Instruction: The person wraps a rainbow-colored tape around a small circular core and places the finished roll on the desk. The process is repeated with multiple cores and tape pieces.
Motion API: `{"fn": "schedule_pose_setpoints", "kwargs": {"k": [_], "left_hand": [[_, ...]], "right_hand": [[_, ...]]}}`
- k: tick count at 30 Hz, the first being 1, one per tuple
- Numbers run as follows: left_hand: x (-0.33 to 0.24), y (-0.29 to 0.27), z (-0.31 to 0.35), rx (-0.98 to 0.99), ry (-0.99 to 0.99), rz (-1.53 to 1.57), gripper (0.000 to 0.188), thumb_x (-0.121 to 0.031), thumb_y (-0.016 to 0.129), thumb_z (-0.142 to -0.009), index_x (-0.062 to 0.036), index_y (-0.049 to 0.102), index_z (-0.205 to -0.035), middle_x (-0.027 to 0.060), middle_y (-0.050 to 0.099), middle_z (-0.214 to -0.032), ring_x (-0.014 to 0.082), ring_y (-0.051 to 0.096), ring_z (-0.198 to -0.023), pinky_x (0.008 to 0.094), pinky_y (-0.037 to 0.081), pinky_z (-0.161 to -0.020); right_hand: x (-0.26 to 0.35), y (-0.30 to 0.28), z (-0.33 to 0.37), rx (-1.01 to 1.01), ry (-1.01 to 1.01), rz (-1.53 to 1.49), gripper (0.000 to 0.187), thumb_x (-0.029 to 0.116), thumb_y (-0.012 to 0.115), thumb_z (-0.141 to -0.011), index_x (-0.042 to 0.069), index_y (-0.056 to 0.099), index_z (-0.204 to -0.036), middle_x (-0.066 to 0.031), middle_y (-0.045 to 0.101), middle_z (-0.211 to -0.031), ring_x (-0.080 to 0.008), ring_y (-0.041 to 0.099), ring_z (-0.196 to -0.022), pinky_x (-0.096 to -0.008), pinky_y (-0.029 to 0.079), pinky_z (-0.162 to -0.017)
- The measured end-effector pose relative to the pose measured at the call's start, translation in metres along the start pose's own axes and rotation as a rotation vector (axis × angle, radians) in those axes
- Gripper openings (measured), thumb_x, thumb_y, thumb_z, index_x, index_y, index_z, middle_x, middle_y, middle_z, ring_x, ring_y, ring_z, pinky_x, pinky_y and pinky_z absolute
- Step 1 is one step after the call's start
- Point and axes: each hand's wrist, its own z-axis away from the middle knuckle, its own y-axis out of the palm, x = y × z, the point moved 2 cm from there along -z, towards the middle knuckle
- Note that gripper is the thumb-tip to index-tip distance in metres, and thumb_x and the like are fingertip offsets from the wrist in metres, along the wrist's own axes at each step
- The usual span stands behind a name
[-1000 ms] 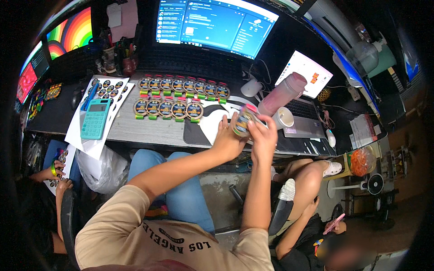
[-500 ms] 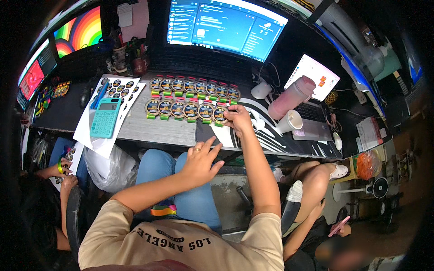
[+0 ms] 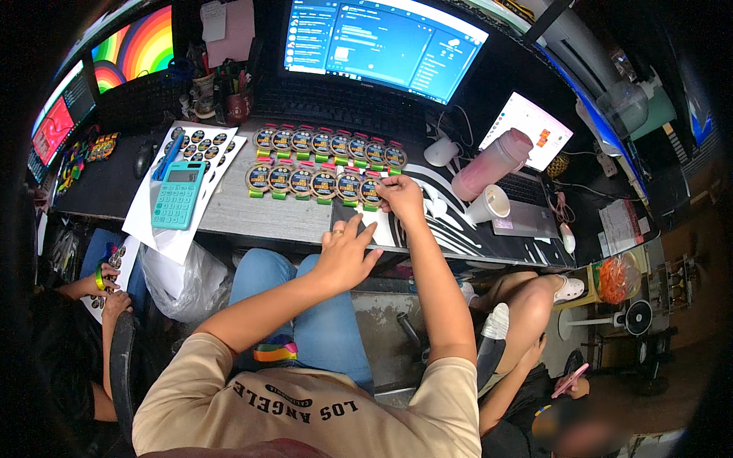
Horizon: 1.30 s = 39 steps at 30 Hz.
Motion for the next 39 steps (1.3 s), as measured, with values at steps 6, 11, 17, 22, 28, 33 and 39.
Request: {"fn": "schedule_pose_setpoints", "kwargs": {"k": [6,11,17,22,28,33,39], "left_hand": [[-0.003,0.002,-0.003,-0.007,-0.015,0.012,0.053,-0.033,0.062,-0.086,-0.006,0.054,-0.131,0.0224,0.044,-0.137,0.0352,0.044,-0.117,0.0461,0.035,-0.091],[-0.003,0.006,-0.005,-0.018,-0.019,0.008,0.054,-0.033,0.062,-0.086,-0.005,0.054,-0.131,0.0223,0.043,-0.138,0.0353,0.044,-0.118,0.0459,0.035,-0.091],[-0.001,0.009,-0.006,-0.008,-0.025,0.007,0.054,-0.034,0.061,-0.087,-0.0059,0.053,-0.132,0.0224,0.041,-0.14,0.0381,0.044,-0.116,0.0479,0.037,-0.091],[0.002,-0.002,0.007,0.025,0.01,0.049,0.052,-0.034,0.061,-0.088,-0.007,0.053,-0.132,0.0221,0.039,-0.141,0.0389,0.043,-0.119,0.0493,0.037,-0.094],[-0.008,-0.029,0.029,0.104,0.061,0.089,0.046,-0.034,0.059,-0.089,-0.0071,0.057,-0.126,0.0189,0.046,-0.136,0.0367,0.046,-0.118,0.0495,0.038,-0.094],[0.014,-0.046,0.054,0.397,0.035,0.186,0.032,-0.032,0.059,-0.089,-0.0059,0.068,-0.106,0.0165,0.063,-0.113,0.0349,0.057,-0.106,0.0463,0.045,-0.088],[0.099,-0.046,0.125,0.891,-0.093,-0.157,0.034,-0.038,0.061,-0.088,-0.0081,0.07,-0.103,0.0163,0.063,-0.111,0.0354,0.058,-0.107,0.0475,0.045,-0.087]], "right_hand": [[-0.003,0.0,-0.001,-0.016,-0.007,-0.022,0.026,0.011,0.075,-0.081,-0.003,0.06,-0.097,-0.0065,0.065,-0.069,-0.0097,0.058,-0.05,-0.0215,0.048,-0.045],[-0.004,0.0,-0.001,-0.009,-0.012,-0.052,0.026,0.012,0.074,-0.083,-0.003,0.059,-0.098,-0.0061,0.064,-0.07,-0.0103,0.058,-0.051,-0.0216,0.049,-0.046],[-0.001,-0.002,0.001,-0.056,-0.018,-0.032,0.029,0.014,0.074,-0.083,-0.004,0.058,-0.1,-0.0071,0.063,-0.071,-0.0115,0.058,-0.05,-0.0239,0.049,-0.044],[0.019,-0.05,0.021,-0.267,-0.261,0.311,0.025,0.024,0.073,-0.083,0.001,0.069,-0.092,-0.0077,0.065,-0.072,-0.0161,0.059,-0.053,-0.0304,0.047,-0.051],[0.0,-0.067,0.08,-0.38,-0.196,0.709,0.03,0.026,0.074,-0.079,0.0,0.07,-0.093,-0.0166,0.065,-0.081,-0.0297,0.063,-0.075,-0.038,0.048,-0.069],[-0.037,-0.043,0.097,-0.618,-0.293,0.842,0.04,0.032,0.075,-0.078,0.0,0.067,-0.101,-0.0238,0.06,-0.098,-0.041,0.059,-0.091,-0.0458,0.047,-0.082],[-0.063,-0.059,0.091,-0.604,-0.276,0.503,0.029,0.017,0.078,-0.075,-0.001,0.063,-0.093,-0.0077,0.064,-0.077,-0.0208,0.06,-0.069,-0.031,0.049,-0.068]]}}
